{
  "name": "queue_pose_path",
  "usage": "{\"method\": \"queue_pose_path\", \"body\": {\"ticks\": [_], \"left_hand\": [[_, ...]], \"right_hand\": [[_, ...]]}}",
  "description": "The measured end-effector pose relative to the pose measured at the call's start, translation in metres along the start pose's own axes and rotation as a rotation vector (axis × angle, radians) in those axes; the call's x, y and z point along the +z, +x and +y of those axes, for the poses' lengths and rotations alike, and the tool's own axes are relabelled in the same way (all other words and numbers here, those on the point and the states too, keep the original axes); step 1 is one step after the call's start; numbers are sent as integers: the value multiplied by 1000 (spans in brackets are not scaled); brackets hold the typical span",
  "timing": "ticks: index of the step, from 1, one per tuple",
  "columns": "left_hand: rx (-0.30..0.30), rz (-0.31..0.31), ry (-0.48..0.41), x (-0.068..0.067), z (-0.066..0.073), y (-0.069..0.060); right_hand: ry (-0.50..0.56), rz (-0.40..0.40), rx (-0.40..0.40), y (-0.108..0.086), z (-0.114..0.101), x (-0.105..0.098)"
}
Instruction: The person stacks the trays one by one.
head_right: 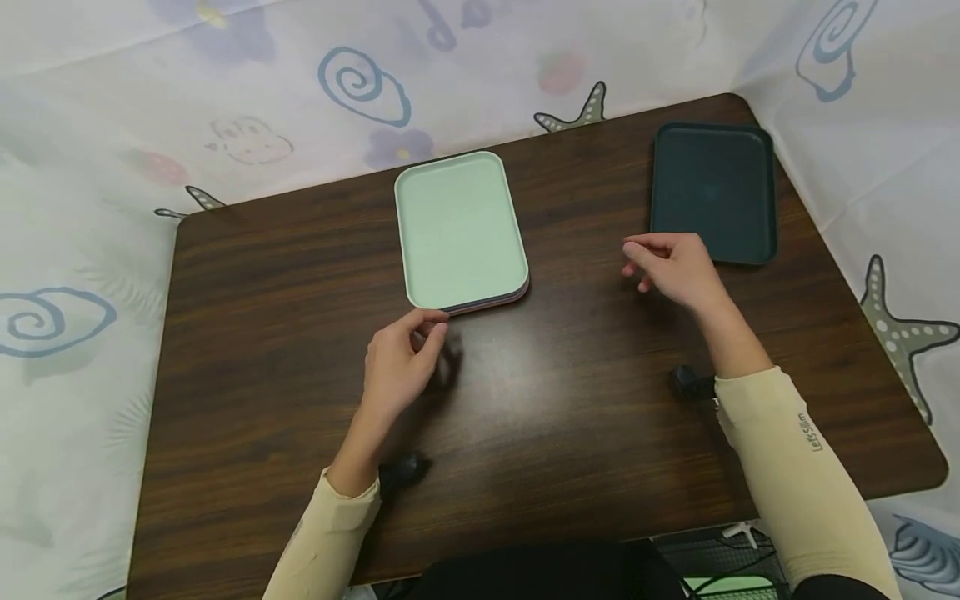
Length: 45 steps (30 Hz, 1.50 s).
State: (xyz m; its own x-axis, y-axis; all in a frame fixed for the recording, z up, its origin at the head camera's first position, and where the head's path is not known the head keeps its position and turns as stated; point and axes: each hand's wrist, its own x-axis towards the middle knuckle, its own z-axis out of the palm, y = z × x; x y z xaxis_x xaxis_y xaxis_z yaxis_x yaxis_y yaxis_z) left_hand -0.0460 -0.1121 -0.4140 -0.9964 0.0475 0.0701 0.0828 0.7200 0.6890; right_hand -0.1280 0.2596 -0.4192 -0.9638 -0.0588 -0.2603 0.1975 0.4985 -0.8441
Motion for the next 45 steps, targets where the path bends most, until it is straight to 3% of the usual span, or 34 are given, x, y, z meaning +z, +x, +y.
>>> {"method": "queue_pose_path", "body": {"ticks": [4,9,14,18,23,28,34,40,45], "left_hand": [[116,-88,-63,13,26,10],[185,-263,-82,39,50,29],[201,-470,-68,71,73,49],[158,-587,-85,97,93,64],[52,-653,-109,132,109,82],[-64,-621,-123,163,117,102],[-125,-580,-62,183,133,124],[-168,-634,6,194,153,140],[-166,-663,12,203,162,141]], "right_hand": [[76,121,57,-2,16,-24],[235,275,132,-3,35,-50],[293,451,201,-4,52,-76],[170,533,291,-3,61,-90],[-16,497,425,-5,72,-99],[-107,373,461,-7,82,-104],[-11,282,434,-7,89,-110],[82,272,456,-3,95,-112],[140,258,452,-3,97,-110]]}}
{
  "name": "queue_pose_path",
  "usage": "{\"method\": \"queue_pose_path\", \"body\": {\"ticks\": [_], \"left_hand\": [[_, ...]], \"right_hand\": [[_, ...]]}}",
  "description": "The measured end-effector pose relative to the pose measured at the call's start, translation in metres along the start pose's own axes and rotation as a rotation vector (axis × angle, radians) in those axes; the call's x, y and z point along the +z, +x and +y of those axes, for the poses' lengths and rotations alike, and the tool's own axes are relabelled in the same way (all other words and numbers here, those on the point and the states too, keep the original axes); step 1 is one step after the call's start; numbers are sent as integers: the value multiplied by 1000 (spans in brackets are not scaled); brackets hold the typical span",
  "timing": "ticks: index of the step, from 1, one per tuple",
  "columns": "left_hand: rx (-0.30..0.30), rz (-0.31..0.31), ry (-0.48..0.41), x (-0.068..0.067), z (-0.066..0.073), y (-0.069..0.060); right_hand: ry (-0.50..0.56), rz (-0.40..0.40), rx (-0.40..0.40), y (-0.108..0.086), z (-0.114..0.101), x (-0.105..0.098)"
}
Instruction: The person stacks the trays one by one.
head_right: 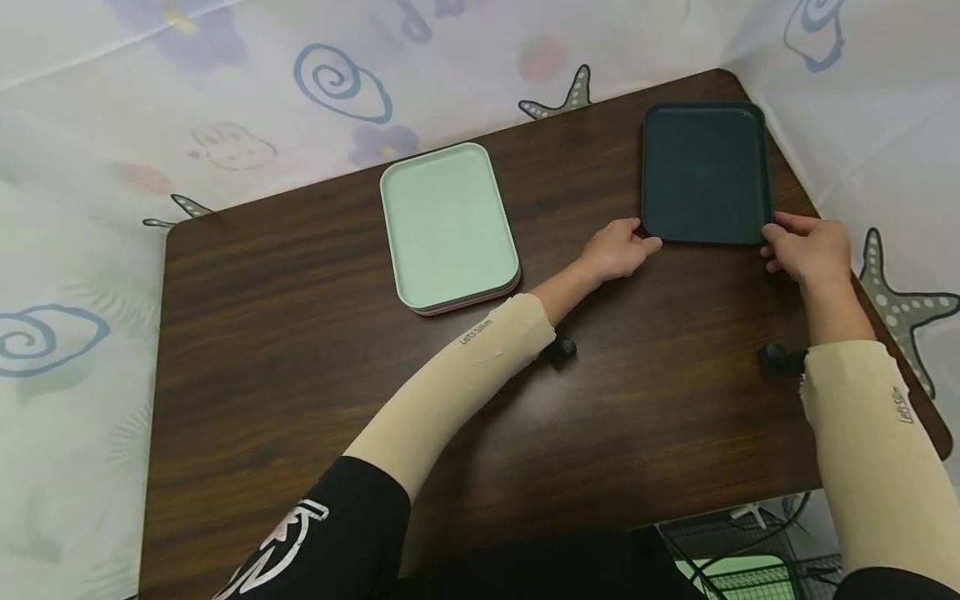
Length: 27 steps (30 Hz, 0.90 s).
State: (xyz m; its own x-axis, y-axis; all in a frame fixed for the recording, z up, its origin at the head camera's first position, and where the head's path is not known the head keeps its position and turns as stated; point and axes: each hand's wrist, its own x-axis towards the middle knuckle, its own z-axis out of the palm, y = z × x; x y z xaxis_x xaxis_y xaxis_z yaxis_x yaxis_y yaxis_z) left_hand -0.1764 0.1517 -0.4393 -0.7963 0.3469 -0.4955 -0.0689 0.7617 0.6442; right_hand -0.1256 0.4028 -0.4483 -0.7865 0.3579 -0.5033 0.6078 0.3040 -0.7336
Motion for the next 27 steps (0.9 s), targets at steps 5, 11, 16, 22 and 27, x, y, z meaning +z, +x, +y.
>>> {"method": "queue_pose_path", "body": {"ticks": [5,11,16,22,27], "left_hand": [[-3,42,-1,6,3,1],[-83,219,-92,13,3,2],[-103,309,-155,15,-1,1],[-96,326,-219,11,-9,1],[-109,300,-266,8,-12,1]], "right_hand": [[5,-27,-5,-1,-2,0],[-34,-64,-11,-4,-2,1],[-14,-105,-7,-9,-1,2],[31,-130,-19,-17,0,3],[38,-146,-24,-24,5,2]]}}
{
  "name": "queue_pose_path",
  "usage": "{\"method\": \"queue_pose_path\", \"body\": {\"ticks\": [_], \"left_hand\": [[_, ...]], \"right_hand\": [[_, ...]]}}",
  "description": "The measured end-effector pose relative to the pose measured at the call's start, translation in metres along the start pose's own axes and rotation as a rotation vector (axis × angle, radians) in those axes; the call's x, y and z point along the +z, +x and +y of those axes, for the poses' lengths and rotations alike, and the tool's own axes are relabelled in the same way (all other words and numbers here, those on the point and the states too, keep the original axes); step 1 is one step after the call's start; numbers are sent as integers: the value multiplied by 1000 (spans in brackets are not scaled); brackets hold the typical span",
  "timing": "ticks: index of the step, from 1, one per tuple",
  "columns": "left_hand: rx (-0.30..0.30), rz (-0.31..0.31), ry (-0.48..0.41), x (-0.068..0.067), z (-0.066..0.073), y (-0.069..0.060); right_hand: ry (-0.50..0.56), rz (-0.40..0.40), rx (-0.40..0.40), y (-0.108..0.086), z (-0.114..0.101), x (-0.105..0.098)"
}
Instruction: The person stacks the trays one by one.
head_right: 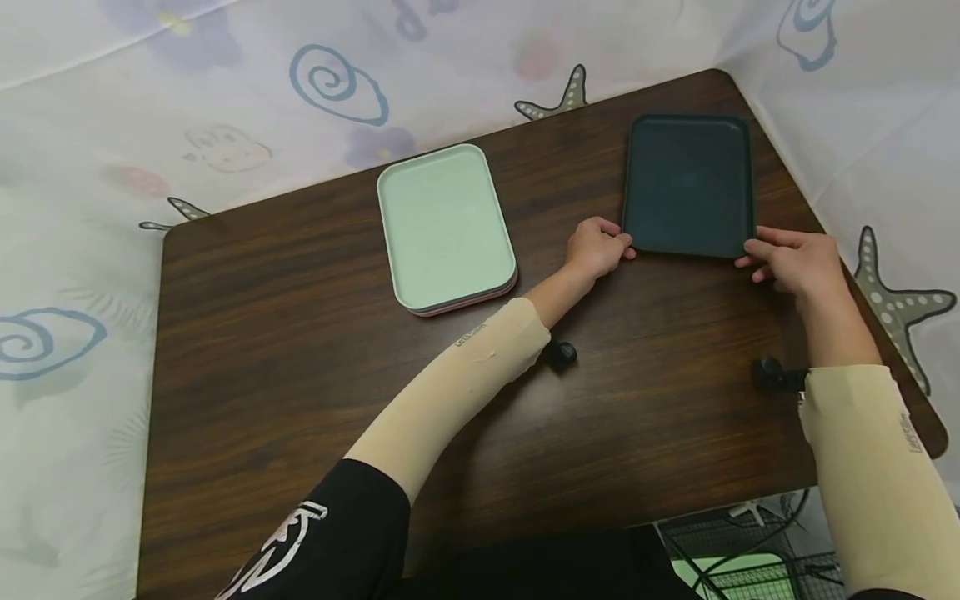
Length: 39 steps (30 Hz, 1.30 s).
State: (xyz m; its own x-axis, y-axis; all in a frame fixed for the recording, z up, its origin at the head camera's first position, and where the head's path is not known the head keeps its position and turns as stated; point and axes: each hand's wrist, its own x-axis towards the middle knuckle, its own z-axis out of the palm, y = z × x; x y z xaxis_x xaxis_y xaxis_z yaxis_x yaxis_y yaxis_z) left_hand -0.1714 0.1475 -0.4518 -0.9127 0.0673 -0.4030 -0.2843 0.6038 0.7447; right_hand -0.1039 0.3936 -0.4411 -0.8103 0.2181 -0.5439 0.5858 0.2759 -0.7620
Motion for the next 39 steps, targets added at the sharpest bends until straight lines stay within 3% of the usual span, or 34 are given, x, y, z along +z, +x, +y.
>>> {"method": "queue_pose_path", "body": {"ticks": [8,14,23,30,34,39], "left_hand": [[-31,-13,-11,-4,-2,-2],[-28,-32,-96,-13,-5,-6],[169,2,-77,-36,-7,-24],[240,-4,-106,-61,-12,-42],[267,-23,-170,-77,-17,-52],[295,-58,-258,-96,-29,-63]], "right_hand": [[35,18,-24,-4,5,2],[90,11,-56,-10,-2,4],[13,50,-83,-18,-9,13],[143,10,-151,-28,-16,18],[184,-20,-168,-33,-24,27],[314,-82,-195,-39,-31,42]]}}
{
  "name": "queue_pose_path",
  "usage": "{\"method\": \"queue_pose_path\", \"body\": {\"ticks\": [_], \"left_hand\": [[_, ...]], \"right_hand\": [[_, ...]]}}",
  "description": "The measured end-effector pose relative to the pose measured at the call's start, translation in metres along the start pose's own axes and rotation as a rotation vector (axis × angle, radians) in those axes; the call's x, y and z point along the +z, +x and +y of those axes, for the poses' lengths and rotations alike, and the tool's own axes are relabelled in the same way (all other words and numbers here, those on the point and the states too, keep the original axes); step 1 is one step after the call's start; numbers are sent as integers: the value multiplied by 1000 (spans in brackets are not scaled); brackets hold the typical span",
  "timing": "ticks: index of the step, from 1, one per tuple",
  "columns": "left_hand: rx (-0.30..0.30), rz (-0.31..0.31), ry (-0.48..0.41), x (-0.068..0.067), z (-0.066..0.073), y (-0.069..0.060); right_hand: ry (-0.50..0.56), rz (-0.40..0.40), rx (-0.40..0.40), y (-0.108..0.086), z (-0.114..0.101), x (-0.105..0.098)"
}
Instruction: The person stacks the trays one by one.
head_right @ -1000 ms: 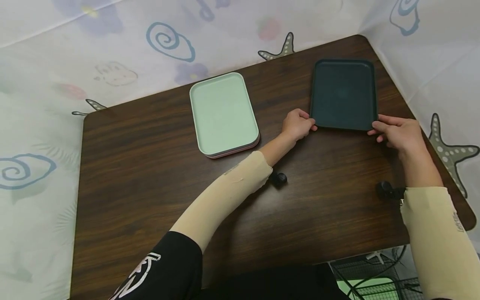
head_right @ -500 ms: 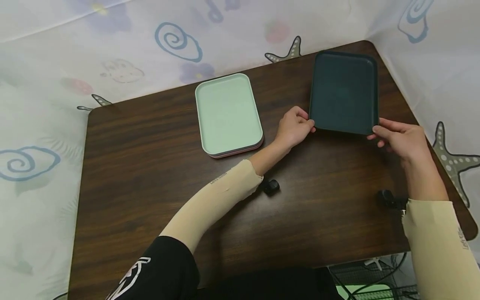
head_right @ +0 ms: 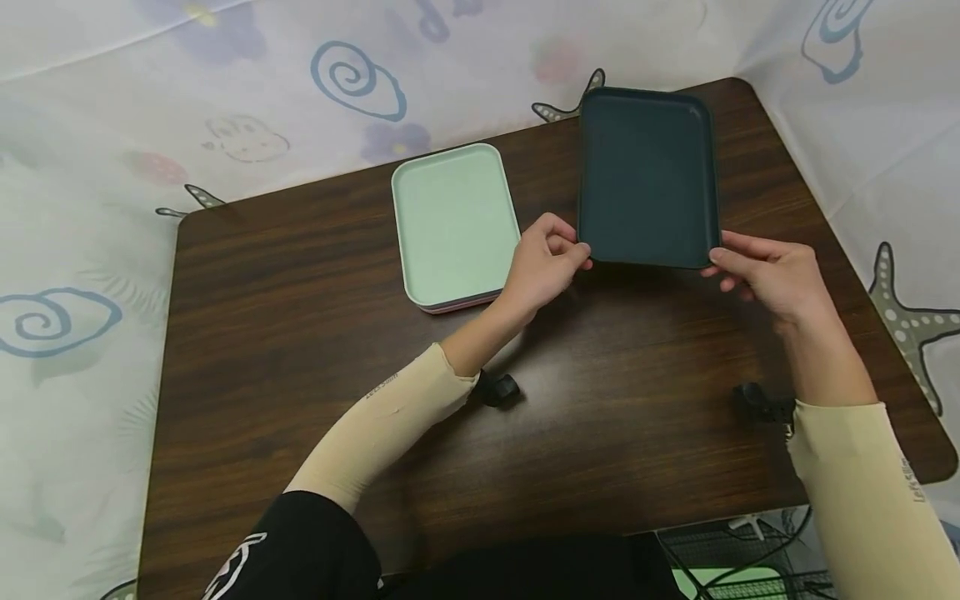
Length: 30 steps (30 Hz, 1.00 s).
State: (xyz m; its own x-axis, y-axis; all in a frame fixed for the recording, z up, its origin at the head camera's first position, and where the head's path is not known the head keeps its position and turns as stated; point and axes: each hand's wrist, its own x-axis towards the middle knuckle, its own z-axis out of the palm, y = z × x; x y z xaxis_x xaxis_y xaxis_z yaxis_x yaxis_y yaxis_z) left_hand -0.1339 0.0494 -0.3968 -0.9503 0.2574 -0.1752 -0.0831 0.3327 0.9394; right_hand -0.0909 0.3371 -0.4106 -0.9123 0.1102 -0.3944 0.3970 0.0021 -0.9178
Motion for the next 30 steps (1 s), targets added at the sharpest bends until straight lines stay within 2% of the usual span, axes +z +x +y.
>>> {"method": "queue_pose_path", "body": {"ticks": [4,10,22,30], "left_hand": [[4,30,-72,-17,-5,-14],[20,114,-198,-36,-15,-33],[-54,154,-375,-82,-41,-65],[-75,209,-386,-114,-56,-81]], "right_hand": [[86,-43,10,-1,-5,17],[94,-86,11,-1,-13,44],[-137,-188,-38,5,-21,97],[-220,-257,-64,9,-25,134]]}}
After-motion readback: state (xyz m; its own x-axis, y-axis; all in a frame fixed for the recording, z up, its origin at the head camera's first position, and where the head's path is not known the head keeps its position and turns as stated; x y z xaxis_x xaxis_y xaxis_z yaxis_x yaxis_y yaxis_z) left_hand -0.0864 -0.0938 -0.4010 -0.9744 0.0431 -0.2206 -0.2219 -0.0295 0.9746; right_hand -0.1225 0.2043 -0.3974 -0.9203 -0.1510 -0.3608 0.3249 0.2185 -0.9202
